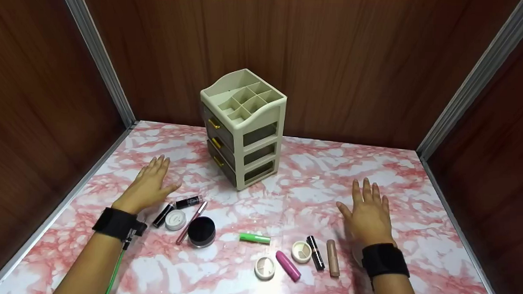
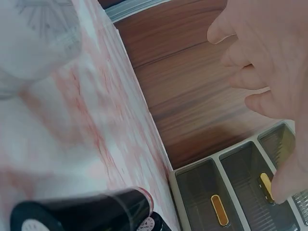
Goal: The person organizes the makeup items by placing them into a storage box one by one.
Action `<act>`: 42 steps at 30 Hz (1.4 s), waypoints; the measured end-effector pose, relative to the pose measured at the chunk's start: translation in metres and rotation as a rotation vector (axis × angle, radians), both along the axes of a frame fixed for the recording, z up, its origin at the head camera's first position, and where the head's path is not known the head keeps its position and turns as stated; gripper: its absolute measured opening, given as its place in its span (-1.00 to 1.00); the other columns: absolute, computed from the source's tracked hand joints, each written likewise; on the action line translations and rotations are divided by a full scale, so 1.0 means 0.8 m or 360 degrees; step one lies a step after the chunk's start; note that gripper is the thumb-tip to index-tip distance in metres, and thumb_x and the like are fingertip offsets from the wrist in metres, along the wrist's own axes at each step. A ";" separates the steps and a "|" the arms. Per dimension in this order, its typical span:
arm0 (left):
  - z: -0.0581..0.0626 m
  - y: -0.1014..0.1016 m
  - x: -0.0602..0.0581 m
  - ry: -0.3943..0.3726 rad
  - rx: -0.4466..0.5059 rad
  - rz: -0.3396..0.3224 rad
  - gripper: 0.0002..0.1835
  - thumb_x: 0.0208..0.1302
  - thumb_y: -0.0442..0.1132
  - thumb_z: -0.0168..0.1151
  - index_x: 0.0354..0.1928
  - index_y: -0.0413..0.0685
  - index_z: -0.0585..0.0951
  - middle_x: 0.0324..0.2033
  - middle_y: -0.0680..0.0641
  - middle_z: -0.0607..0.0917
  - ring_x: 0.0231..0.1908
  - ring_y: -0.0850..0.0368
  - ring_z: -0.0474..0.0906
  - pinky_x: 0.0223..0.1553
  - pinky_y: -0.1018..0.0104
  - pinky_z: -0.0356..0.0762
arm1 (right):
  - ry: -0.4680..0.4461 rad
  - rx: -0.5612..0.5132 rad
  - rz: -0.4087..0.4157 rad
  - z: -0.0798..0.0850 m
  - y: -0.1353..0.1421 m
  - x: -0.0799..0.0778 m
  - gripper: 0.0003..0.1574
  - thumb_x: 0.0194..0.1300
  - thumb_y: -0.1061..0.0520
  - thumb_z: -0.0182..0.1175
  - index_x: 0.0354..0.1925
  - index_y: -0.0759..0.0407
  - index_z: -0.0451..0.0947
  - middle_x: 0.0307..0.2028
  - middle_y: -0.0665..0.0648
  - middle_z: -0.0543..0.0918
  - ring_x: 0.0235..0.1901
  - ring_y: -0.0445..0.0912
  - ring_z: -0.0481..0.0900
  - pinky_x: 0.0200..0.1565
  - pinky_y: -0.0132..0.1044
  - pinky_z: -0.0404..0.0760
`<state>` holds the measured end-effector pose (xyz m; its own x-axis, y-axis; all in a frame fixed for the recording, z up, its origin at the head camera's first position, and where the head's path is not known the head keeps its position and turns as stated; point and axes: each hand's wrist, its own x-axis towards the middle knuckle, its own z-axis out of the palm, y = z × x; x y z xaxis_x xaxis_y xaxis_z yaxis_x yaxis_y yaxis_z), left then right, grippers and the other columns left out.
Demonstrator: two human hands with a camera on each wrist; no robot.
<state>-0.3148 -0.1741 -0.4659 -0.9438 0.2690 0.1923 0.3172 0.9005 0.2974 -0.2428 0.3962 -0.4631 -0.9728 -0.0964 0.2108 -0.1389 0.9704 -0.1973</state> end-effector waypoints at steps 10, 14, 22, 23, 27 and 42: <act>0.029 0.024 -0.060 -0.0027 -0.0013 -0.0099 -0.11 0.45 0.23 -0.08 0.49 -0.32 -0.03 0.45 -0.34 0.02 0.44 -0.21 -0.08 0.40 -0.02 -0.08 | 0.0079 0.0012 0.0056 0.016 -0.016 -0.026 0.02 0.47 -0.32 -0.11 0.47 0.40 -0.09 0.40 0.55 -0.04 0.36 0.48 -0.14 0.27 0.38 -0.17; 0.052 0.041 -0.089 -0.0045 -0.0001 -0.0129 -0.10 0.44 0.23 -0.08 0.50 -0.29 -0.07 0.46 -0.33 0.00 0.44 -0.20 -0.08 0.39 -0.04 -0.06 | 0.0136 0.0011 0.0160 0.030 -0.044 -0.043 -0.02 0.47 -0.26 -0.03 0.45 0.43 -0.01 0.39 0.55 0.02 0.35 0.46 -0.06 0.30 0.31 -0.08; 0.088 0.055 -0.134 -0.0167 0.0196 -0.0165 -0.09 0.45 0.29 -0.20 0.51 -0.25 -0.13 0.47 -0.28 -0.02 0.44 -0.12 -0.07 0.41 0.09 -0.11 | 0.0064 -0.0050 0.0300 0.050 -0.131 -0.074 0.03 0.42 -0.35 -0.05 0.49 0.29 -0.06 0.44 0.42 0.01 0.39 0.34 -0.02 0.34 0.23 -0.05; 0.091 0.056 -0.138 -0.0188 0.0238 -0.0165 -0.09 0.45 0.30 -0.22 0.51 -0.26 -0.11 0.47 -0.27 -0.01 0.44 -0.11 -0.07 0.41 0.11 -0.11 | 0.0074 -0.0061 0.0329 0.053 -0.142 -0.078 0.02 0.42 -0.34 -0.03 0.49 0.28 -0.04 0.43 0.41 0.04 0.39 0.33 0.00 0.34 0.22 -0.04; 0.102 0.065 -0.152 -0.0245 0.0382 -0.0180 -0.11 0.46 0.32 -0.34 0.50 -0.27 -0.08 0.47 -0.25 0.00 0.44 -0.11 -0.06 0.42 0.13 -0.13 | 0.0090 -0.0073 0.0419 0.057 -0.176 -0.089 -0.04 0.42 -0.27 0.05 0.49 0.24 0.01 0.42 0.40 0.10 0.39 0.30 0.05 0.35 0.19 -0.02; 0.095 0.077 -0.198 -0.0381 0.0646 -0.0091 -0.10 0.42 0.38 -0.56 0.53 -0.17 -0.09 0.48 -0.19 0.02 0.44 -0.11 -0.05 0.41 0.09 -0.11 | -0.0060 -0.0484 0.0361 0.019 -0.254 -0.102 -0.01 0.41 -0.33 0.02 0.48 0.25 0.04 0.41 0.33 0.16 0.37 0.22 0.14 0.35 0.09 0.09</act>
<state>-0.4728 -0.1125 -0.3901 -0.9603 0.2698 0.0715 0.2425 0.6796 0.6923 -0.3244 0.1928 -0.4478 -0.9415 -0.2488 0.2275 -0.3308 0.8120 -0.4808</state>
